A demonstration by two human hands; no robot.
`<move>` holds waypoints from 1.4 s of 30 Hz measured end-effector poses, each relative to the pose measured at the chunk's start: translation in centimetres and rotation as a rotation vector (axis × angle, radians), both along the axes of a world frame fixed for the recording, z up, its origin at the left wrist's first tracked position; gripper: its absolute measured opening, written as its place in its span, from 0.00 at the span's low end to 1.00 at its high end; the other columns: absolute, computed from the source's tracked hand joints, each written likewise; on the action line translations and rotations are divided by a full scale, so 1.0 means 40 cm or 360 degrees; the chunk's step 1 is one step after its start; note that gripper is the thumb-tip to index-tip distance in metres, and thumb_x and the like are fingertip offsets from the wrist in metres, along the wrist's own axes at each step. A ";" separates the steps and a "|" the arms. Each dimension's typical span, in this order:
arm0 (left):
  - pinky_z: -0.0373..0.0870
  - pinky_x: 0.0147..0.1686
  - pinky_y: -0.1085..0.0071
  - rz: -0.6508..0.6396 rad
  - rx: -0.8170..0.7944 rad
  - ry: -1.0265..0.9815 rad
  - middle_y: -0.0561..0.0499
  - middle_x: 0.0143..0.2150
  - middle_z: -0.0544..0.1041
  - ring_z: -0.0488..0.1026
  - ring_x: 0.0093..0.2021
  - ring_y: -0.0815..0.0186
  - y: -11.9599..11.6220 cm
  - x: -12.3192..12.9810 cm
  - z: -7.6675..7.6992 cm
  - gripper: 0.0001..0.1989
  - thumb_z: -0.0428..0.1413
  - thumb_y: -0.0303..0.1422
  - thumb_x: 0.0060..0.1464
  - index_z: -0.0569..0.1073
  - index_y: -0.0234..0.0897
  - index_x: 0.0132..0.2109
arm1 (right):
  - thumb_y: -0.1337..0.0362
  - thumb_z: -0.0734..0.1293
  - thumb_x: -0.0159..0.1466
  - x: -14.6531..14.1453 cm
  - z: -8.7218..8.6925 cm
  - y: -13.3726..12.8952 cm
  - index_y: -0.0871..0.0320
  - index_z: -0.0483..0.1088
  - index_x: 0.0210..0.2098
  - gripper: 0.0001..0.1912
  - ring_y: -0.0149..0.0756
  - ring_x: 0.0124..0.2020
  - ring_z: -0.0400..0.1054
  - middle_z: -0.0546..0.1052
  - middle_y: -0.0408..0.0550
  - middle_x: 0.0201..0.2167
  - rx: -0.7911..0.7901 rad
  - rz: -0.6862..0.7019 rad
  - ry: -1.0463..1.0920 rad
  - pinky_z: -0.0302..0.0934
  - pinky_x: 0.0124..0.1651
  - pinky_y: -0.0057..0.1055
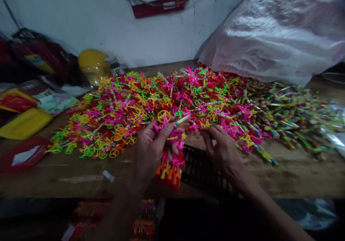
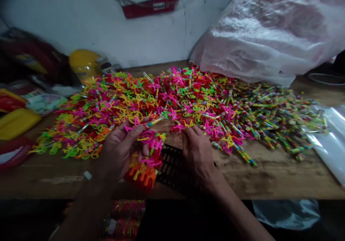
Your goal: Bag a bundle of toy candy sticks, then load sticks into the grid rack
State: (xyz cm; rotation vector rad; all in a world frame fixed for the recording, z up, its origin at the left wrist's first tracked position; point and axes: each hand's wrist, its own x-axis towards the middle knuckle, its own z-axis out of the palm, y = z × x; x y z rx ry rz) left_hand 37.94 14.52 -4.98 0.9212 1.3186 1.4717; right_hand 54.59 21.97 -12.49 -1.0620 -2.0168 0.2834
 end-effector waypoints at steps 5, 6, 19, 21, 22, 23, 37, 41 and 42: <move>0.56 0.13 0.82 -0.0173 -0.0191 -0.0052 0.50 0.31 0.77 0.66 0.16 0.77 0.008 -0.011 -0.002 0.16 0.54 0.40 0.57 0.68 0.34 0.48 | 0.69 0.60 0.64 -0.038 0.072 -0.021 0.56 0.62 0.56 0.20 0.44 0.50 0.63 0.70 0.54 0.50 0.0366 0.0177 0.0081 0.60 0.50 0.44; 0.56 0.13 0.83 -0.0192 -0.0181 0.0012 0.52 0.28 0.75 0.66 0.15 0.77 0.009 -0.006 -0.003 0.15 0.55 0.40 0.57 0.69 0.34 0.46 | 0.68 0.61 0.64 -0.039 0.075 -0.024 0.56 0.62 0.56 0.21 0.45 0.50 0.63 0.71 0.53 0.50 0.0416 0.0207 -0.0038 0.58 0.49 0.45; 0.63 0.16 0.77 -0.0539 -0.0287 0.0880 0.53 0.18 0.72 0.70 0.16 0.68 -0.007 0.040 0.042 0.22 0.50 0.48 0.57 0.70 0.38 0.52 | 0.64 0.64 0.64 0.051 0.047 -0.082 0.53 0.71 0.44 0.09 0.36 0.35 0.64 0.73 0.47 0.34 0.0222 0.0137 -0.0079 0.57 0.38 0.36; 0.65 0.18 0.76 -0.0418 -0.0225 0.1093 0.54 0.18 0.72 0.71 0.17 0.67 -0.012 0.052 0.044 0.18 0.51 0.45 0.57 0.72 0.39 0.48 | 0.66 0.64 0.63 0.047 0.054 -0.102 0.55 0.72 0.41 0.07 0.34 0.33 0.65 0.72 0.47 0.33 0.0104 0.0156 0.0046 0.60 0.35 0.33; 0.65 0.18 0.76 -0.0389 -0.0206 0.1152 0.55 0.18 0.72 0.71 0.17 0.68 -0.015 0.057 0.047 0.16 0.51 0.44 0.58 0.73 0.39 0.47 | 0.67 0.64 0.63 0.045 0.059 -0.111 0.56 0.72 0.39 0.06 0.33 0.32 0.66 0.72 0.47 0.33 0.0043 0.0171 0.0117 0.61 0.34 0.32; 0.65 0.19 0.77 -0.0391 -0.0200 0.1190 0.55 0.18 0.72 0.71 0.17 0.68 -0.017 0.061 0.050 0.15 0.51 0.43 0.58 0.73 0.39 0.45 | 0.68 0.64 0.63 0.043 0.063 -0.118 0.56 0.72 0.38 0.06 0.33 0.33 0.67 0.72 0.47 0.33 -0.0013 0.0189 0.0183 0.62 0.33 0.30; 0.70 0.41 0.68 -0.0586 0.0319 0.1906 0.49 0.46 0.78 0.76 0.42 0.61 0.008 0.026 0.069 0.23 0.54 0.37 0.57 0.65 0.46 0.59 | 0.63 0.64 0.62 0.059 0.077 -0.130 0.55 0.73 0.43 0.11 0.36 0.35 0.72 0.78 0.46 0.37 -0.0920 0.0650 0.0387 0.67 0.37 0.32; 0.70 0.39 0.68 -0.0627 0.0400 0.1955 0.48 0.41 0.79 0.77 0.37 0.61 0.028 -0.015 0.072 0.27 0.54 0.42 0.57 0.62 0.43 0.62 | 0.61 0.66 0.61 0.048 0.067 -0.114 0.54 0.74 0.39 0.08 0.35 0.32 0.72 0.78 0.43 0.31 -0.1051 0.0669 0.0519 0.67 0.33 0.29; 0.70 0.40 0.68 -0.0549 0.0427 0.1912 0.48 0.41 0.78 0.76 0.38 0.61 0.031 -0.023 0.072 0.25 0.53 0.42 0.58 0.62 0.42 0.61 | 0.60 0.67 0.61 0.046 0.052 -0.109 0.54 0.74 0.38 0.08 0.35 0.31 0.71 0.78 0.43 0.30 -0.1014 0.0587 0.0512 0.66 0.31 0.29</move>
